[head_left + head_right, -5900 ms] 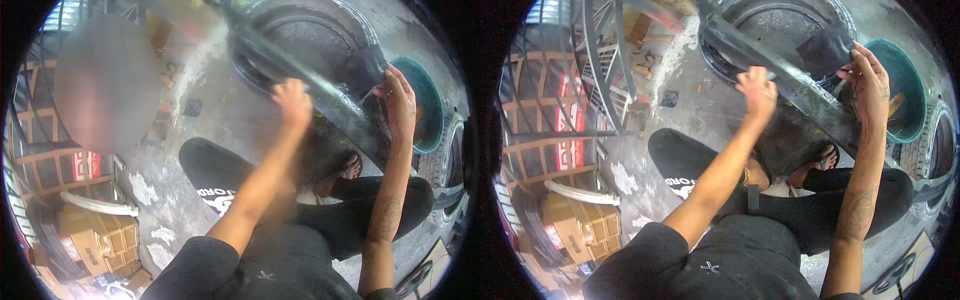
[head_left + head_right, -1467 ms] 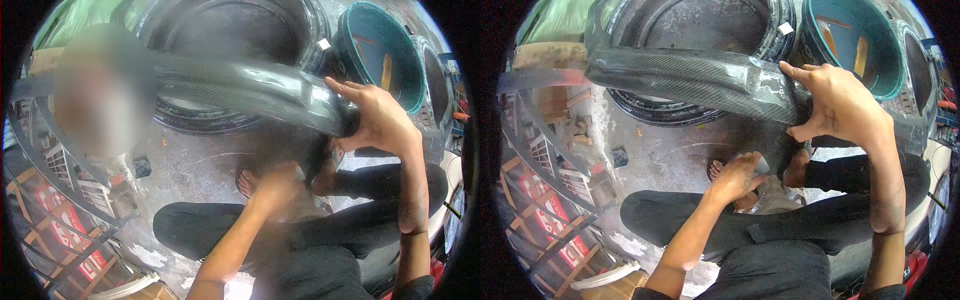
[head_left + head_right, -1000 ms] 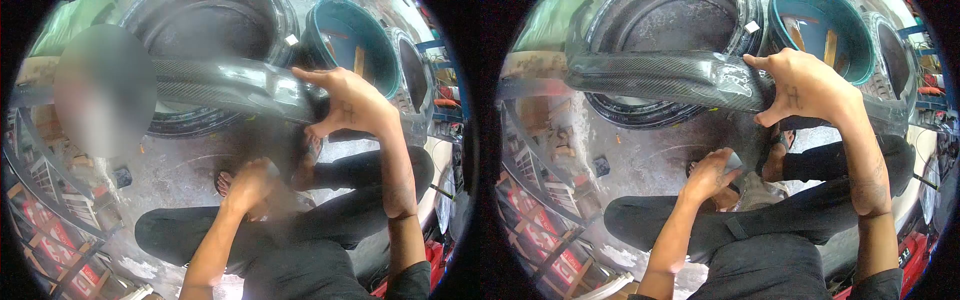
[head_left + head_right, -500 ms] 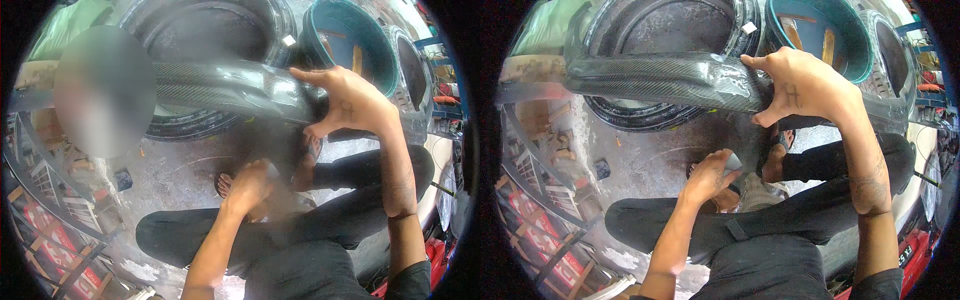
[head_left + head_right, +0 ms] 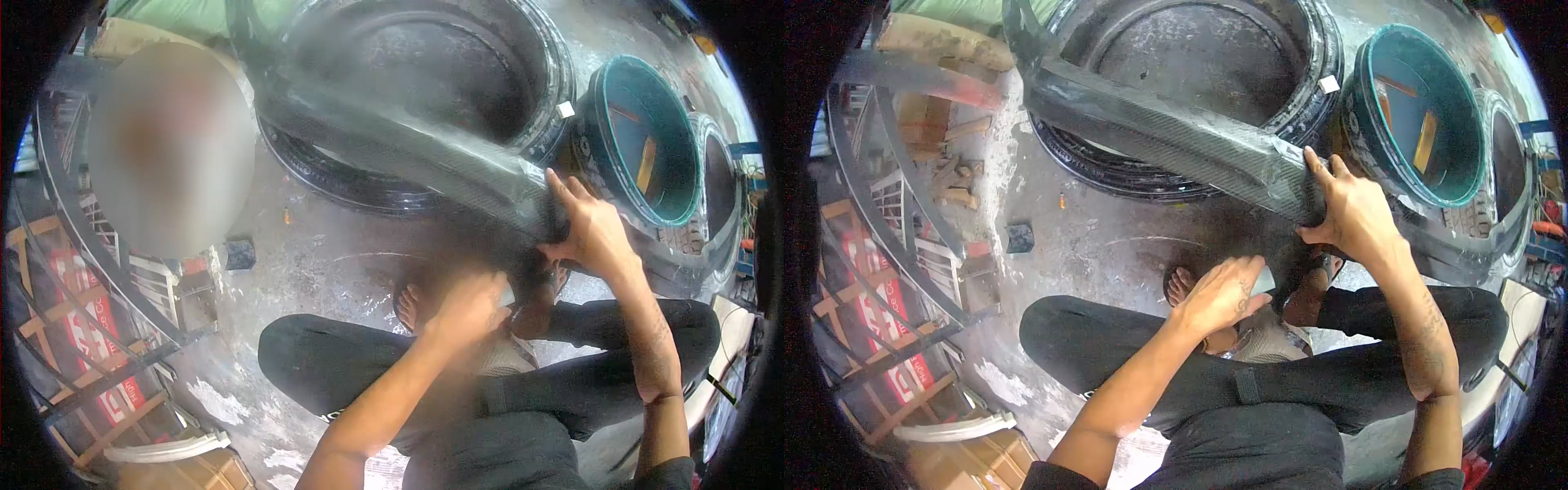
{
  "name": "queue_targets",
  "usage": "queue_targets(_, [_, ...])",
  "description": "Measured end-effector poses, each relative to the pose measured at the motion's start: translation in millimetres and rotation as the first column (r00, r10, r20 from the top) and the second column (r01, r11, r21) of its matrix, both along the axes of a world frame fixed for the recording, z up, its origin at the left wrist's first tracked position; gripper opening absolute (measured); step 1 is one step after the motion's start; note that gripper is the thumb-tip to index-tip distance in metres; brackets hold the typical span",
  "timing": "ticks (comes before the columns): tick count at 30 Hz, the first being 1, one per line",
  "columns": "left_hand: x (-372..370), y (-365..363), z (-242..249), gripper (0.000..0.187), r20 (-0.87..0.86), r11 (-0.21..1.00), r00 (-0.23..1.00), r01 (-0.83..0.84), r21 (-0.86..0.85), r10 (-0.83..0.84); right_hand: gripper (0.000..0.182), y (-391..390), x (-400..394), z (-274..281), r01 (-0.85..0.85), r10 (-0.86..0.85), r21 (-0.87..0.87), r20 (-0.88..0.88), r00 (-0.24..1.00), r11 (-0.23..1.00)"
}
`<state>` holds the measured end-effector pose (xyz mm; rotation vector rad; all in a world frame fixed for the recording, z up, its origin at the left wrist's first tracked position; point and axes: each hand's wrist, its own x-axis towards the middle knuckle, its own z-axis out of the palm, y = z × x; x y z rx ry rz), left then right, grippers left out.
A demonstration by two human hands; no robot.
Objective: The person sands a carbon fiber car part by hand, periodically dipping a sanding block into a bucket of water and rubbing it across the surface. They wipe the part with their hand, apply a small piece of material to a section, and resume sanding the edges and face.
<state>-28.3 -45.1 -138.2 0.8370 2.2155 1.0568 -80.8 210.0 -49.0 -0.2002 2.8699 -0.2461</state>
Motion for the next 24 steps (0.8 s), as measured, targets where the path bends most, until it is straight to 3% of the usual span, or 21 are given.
queue_targets(2, [-1.7, 2.2, 2.6, 0.047, 0.002, 0.998, 0.999, 0.039, -0.055, -0.039, 0.122, -6.5, -1.3, -6.1, 0.120, -0.118, -0.023, 0.085, 0.989, 0.992])
queue_targets(5, [-0.4, 1.0, 0.8, 0.046, 0.010, 1.000, 1.000, 0.020, -0.024, -0.020, 0.111, 4.4, -9.4, 7.9, 0.013, -0.013, -0.136, 0.007, 1.000, 0.991])
queue_targets(7, [2.8, -0.7, -4.2, 0.046, -0.002, 1.000, 1.000, -0.001, -0.009, 0.001, 0.081, 18.2, -29.2, 40.6, 0.185, -0.176, -0.371, 0.057, 0.983, 0.910])
queue_targets(8, [3.2, -1.0, -5.7, 0.046, -0.009, 1.000, 1.000, -0.017, 0.007, 0.017, 0.068, 34.8, -40.1, 52.1, 0.194, -0.224, -0.277, -0.078, 0.972, 0.941])
queue_targets(10, [1.4, -2.0, -4.7, 0.047, 0.004, 1.000, 1.000, -0.007, -0.017, 0.007, 0.045, 91.2, -63.4, 65.4, 0.356, -0.444, -0.394, -0.159, 0.882, 0.848])
queue_targets(11, [0.0, -2.6, -3.8, 0.047, 0.018, 0.999, 1.000, 0.011, -0.041, -0.010, 0.047, 109.9, -75.8, 79.8, 0.573, -0.616, -0.261, -0.132, 0.776, 0.777])
queue_targets(13, [1.0, -4.1, -6.7, 0.048, 0.008, 0.999, 1.000, 0.006, -0.049, -0.006, 0.066, 218.2, -93.3, 37.8, 0.561, -0.516, 0.031, -0.353, 0.780, 0.827])
queue_targets(14, [1.6, -5.9, -8.7, 0.050, 0.004, 0.998, 1.000, 0.009, -0.055, -0.009, 0.064, 251.5, -103.8, 14.5, 0.658, -0.625, 0.086, -0.244, 0.741, 0.748])
queue_targets(15, [1.6, -8.3, -10.0, 0.050, -0.003, 0.998, 1.000, -0.010, -0.061, 0.010, 0.054, 318.3, -113.3, -43.4, 0.632, -0.591, 0.147, -0.244, 0.769, 0.761])
queue_targets(16, [1.5, -9.9, -12.0, 0.051, 0.000, 0.998, 1.000, -0.005, -0.060, 0.005, 0.044, 377.5, -113.4, -100.6, 0.196, -0.136, 0.428, -0.168, 0.976, 0.882])
queue_targets(18, [4.6, -9.9, -20.3, 0.053, 0.007, 0.997, 1.000, -0.014, -0.074, 0.015, 0.041, 370.8, -130.9, -152.0, 0.297, -0.377, 0.328, 0.216, 0.901, 0.897])
queue_targets(19, [4.3, -10.5, -19.2, 0.053, 0.003, 0.997, 0.999, -0.034, -0.071, 0.034, 0.042, 325.1, -122.8, -139.0, 0.357, -0.405, 0.198, 0.334, 0.851, 0.913])
queue_targets(20, [3.9, -11.3, -18.5, 0.052, 0.009, 0.996, 0.999, -0.038, -0.084, 0.038, 0.041, 310.8, -115.7, -140.6, 0.405, -0.373, 0.011, 0.414, 0.830, 0.914])
queue_targets(22, [3.1, -9.0, -18.6, 0.052, 0.014, 0.995, 0.999, -0.049, -0.089, 0.050, 0.043, 283.8, -101.7, -145.3, 0.535, -0.278, -0.324, 0.587, 0.761, 0.780])
queue_targets(23, [2.6, -7.9, -20.2, 0.051, 0.004, 0.996, 0.999, -0.054, -0.073, 0.054, 0.042, 248.1, -94.5, -115.4, 0.618, -0.263, -0.368, 0.670, 0.694, 0.695])
queue_targets(24, [2.7, -7.0, -19.7, 0.051, -0.005, 0.997, 0.998, -0.055, -0.055, 0.055, 0.042, 250.2, -97.3, -114.3, 0.616, -0.265, -0.365, 0.668, 0.696, 0.698])
